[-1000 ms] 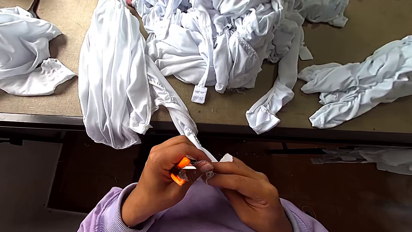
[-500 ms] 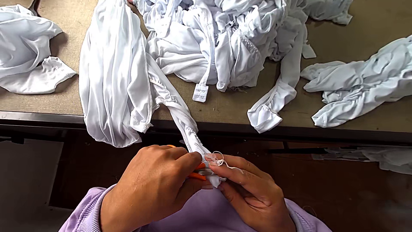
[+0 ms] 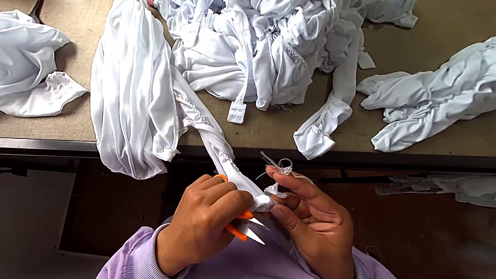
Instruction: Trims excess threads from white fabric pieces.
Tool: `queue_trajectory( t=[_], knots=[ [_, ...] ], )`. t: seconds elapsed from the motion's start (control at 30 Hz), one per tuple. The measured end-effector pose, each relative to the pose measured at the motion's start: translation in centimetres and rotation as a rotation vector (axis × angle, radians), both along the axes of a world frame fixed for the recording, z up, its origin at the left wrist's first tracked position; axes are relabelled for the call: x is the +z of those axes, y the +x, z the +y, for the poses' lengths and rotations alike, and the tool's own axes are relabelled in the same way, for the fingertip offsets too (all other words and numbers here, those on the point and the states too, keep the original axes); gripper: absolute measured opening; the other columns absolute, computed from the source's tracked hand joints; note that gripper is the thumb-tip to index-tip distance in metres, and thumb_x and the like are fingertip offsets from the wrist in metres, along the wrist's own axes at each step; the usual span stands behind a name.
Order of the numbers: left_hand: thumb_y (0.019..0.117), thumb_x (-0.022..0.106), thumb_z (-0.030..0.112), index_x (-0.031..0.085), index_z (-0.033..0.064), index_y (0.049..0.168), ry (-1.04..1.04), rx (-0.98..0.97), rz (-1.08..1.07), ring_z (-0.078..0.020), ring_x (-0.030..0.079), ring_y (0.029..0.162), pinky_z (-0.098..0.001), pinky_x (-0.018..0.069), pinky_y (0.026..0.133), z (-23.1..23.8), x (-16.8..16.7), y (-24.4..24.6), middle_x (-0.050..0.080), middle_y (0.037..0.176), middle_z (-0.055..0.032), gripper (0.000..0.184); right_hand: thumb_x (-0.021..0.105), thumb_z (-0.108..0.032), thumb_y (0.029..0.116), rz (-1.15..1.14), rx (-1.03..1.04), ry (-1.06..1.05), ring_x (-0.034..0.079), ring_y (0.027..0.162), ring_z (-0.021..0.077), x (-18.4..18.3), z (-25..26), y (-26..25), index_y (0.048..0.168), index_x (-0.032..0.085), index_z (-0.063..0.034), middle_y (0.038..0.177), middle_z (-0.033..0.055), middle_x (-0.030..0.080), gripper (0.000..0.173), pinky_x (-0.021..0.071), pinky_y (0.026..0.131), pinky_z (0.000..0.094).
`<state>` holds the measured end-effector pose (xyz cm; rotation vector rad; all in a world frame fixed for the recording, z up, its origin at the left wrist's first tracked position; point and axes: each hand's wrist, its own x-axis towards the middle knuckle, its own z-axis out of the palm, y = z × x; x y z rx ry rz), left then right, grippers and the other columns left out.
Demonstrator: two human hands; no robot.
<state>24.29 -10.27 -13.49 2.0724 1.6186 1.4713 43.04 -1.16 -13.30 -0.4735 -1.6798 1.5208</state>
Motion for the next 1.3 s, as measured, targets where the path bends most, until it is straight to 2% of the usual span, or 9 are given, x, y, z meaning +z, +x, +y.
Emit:
queue_trajectory(
  t=[0.13,0.23,0.4,0.57,0.7,0.83,0.97,1.1,1.3],
  knots=[
    [0.0931,0.071,0.017,0.071,0.0074,0.087,-0.045,-0.032,-0.123,-0.0037,0.059,0.078,-0.0166,0.0491,0.069,0.0,0.5,-0.6,0.061,0.081,0.0013,0.012,0.065,-0.034,0.0997,-0.487,-0.194,0.394,0.072,0.099,0.0089,-0.3,2.9,4.7,0.113,0.076,-0.0178,0.117,-0.0020,0.073,0.023,0.0622,0.081,0.0237],
    [0.0910,0.073,0.017,0.072,0.0055,0.083,-0.059,-0.028,-0.164,-0.0027,0.059,0.082,-0.0143,0.0510,0.069,0.2,0.5,-0.4,0.062,0.088,-0.0006,0.014,0.056,-0.058,0.0924,-1.015,-0.178,0.681,0.065,0.119,0.0392,-1.3,3.3,7.1,0.097,0.081,-0.0133,0.127,0.0172,0.069,0.051,0.0546,0.090,0.0579],
    [0.0906,0.071,0.014,0.074,0.0049,0.086,-0.063,-0.022,-0.188,-0.0037,0.061,0.084,-0.0155,0.0523,0.071,1.0,0.3,0.7,0.064,0.087,-0.0010,0.011,0.069,-0.054,0.0930,-0.426,-0.110,0.444,0.063,0.119,0.0082,-0.7,0.7,2.5,0.123,0.060,-0.0189,0.122,-0.0037,0.066,0.047,0.0557,0.099,0.0282],
    [0.0973,0.064,0.009,0.074,-0.0008,0.097,-0.183,-0.248,-0.418,-0.0024,0.060,0.087,-0.0142,0.0518,0.075,0.5,0.7,0.0,0.064,0.092,-0.0028,0.014,0.071,-0.016,0.0946,-0.118,-0.139,0.368,0.065,0.109,0.0063,-1.9,-0.5,-0.8,0.131,0.051,-0.0234,0.121,-0.0051,0.062,0.042,0.0590,0.089,0.0215],
    [0.1000,0.063,0.012,0.070,0.0018,0.093,-0.248,-0.271,-0.656,-0.0020,0.061,0.087,-0.0148,0.0524,0.076,-0.1,1.1,-1.4,0.063,0.094,-0.0009,0.014,0.056,-0.017,0.1047,-0.133,-0.134,0.325,0.068,0.104,0.0032,-1.1,0.3,-0.6,0.127,0.055,-0.0237,0.115,-0.0094,0.070,0.024,0.0579,0.087,0.0185],
    [0.1000,0.064,0.014,0.070,0.0052,0.090,-0.315,-0.362,-0.949,-0.0008,0.060,0.082,-0.0159,0.0518,0.070,-0.1,0.3,-1.6,0.064,0.095,0.0010,0.015,0.055,-0.016,0.1036,0.091,0.133,-0.219,0.067,0.097,0.0027,-1.1,0.5,-0.1,0.124,0.063,-0.0235,0.102,-0.0060,0.070,0.023,0.0554,0.088,0.0202],
    [0.1023,0.061,0.016,0.069,0.0041,0.091,-0.386,-0.416,-0.939,0.0028,0.058,0.078,-0.0136,0.0489,0.069,-0.1,-0.6,-1.7,0.066,0.092,0.0018,0.018,0.058,-0.014,0.0988,0.243,0.283,-0.534,0.067,0.087,0.0038,-1.5,0.6,0.1,0.114,0.069,-0.0159,0.093,-0.0020,0.069,0.019,0.0555,0.082,0.0219],
    [0.1039,0.061,0.019,0.066,0.0064,0.097,-0.394,-0.375,-0.883,0.0064,0.054,0.066,-0.0101,0.0458,0.061,-0.2,0.0,-1.4,0.062,0.077,0.0055,0.015,0.061,-0.017,0.1012,0.108,0.377,-0.383,0.066,0.094,-0.0008,-1.1,0.4,0.1,0.126,0.060,-0.0179,0.104,-0.0055,0.070,0.025,0.0550,0.084,0.0170],
    [0.0950,0.064,0.006,0.067,0.0026,0.105,-0.192,-0.154,-0.451,-0.0016,0.060,0.081,-0.0146,0.0528,0.071,0.0,0.2,-1.1,0.065,0.092,-0.0013,0.011,0.060,-0.015,0.1031,0.032,0.245,-0.217,0.068,0.097,-0.0026,-0.4,-0.2,-0.1,0.129,0.063,-0.0180,0.106,-0.0081,0.073,0.026,0.0554,0.087,0.0150]
  ],
)
